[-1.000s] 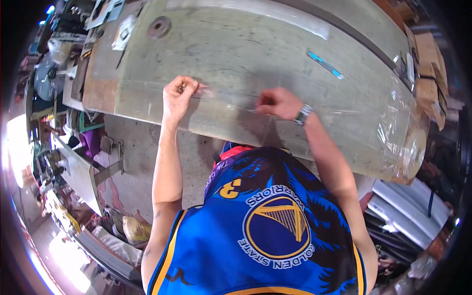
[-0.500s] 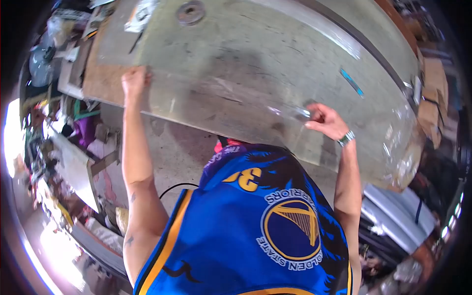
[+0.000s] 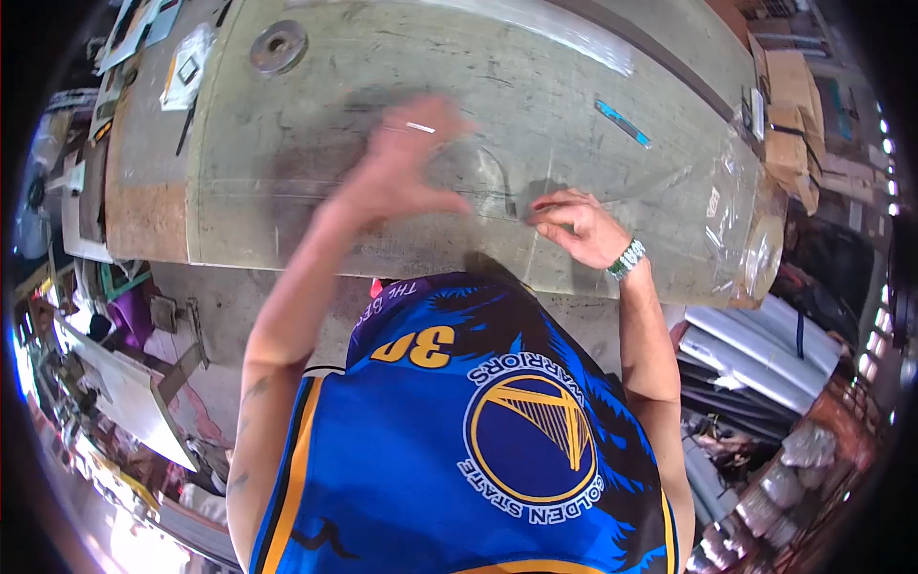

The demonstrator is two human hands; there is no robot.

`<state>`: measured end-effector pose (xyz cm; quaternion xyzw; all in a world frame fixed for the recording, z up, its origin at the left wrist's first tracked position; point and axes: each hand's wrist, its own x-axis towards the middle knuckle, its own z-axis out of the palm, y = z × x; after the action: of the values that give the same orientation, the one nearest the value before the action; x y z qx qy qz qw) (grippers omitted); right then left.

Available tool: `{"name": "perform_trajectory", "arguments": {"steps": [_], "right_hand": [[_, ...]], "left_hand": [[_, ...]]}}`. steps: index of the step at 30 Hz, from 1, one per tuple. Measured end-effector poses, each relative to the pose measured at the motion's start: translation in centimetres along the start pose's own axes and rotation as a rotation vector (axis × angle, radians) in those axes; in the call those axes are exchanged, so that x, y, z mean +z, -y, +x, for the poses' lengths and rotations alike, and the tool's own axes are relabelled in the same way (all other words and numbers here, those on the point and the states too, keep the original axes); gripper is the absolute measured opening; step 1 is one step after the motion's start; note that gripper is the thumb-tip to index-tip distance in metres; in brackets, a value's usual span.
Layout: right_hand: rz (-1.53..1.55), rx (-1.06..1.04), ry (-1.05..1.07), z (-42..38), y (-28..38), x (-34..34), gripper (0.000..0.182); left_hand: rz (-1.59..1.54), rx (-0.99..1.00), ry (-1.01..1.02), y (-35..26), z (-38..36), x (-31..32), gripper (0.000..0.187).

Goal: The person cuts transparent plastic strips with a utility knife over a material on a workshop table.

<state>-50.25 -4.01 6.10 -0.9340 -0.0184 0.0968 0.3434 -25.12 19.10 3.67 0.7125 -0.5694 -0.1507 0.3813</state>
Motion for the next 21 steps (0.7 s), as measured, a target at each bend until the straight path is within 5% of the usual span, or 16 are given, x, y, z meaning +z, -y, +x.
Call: {"name": "perform_trajectory", "arguments": {"steps": [1, 3, 6, 9, 16, 21], "right_hand": [[-0.004, -0.035, -0.009, 0.4, 0.9, -0.4, 0.02], [0.193, 0.109, 0.113, 0.5, 2.2, -1.4, 0.017], [0.431, 0.277, 0.216, 0.0, 4.1, -3.3, 0.012], [0.41, 0.381, 0.112, -2.5, 2.5, -3.4, 0.015], [0.467, 0.592, 0.037, -6.8, -4.3, -1.7, 0.015], [0.562, 0.603, -0.006, -4.0, -7.2, 0.8, 0.016]], "left_hand": [[-0.158, 0.163, 0.074, -1.5, 1.6, 2.9, 0.09], [-0.433, 0.164, 0.359, -4.7, 3.6, 6.1, 0.09], [-0.703, -0.064, 0.671, -5.7, 4.6, 7.1, 0.066], [-0.593, -0.171, 0.862, -3.9, 4.3, 4.7, 0.046], [-0.563, -0.492, 0.649, 4.3, -2.5, -6.5, 0.028], [-0.137, -0.619, 0.501, 10.3, -7.3, -15.6, 0.021]]}}
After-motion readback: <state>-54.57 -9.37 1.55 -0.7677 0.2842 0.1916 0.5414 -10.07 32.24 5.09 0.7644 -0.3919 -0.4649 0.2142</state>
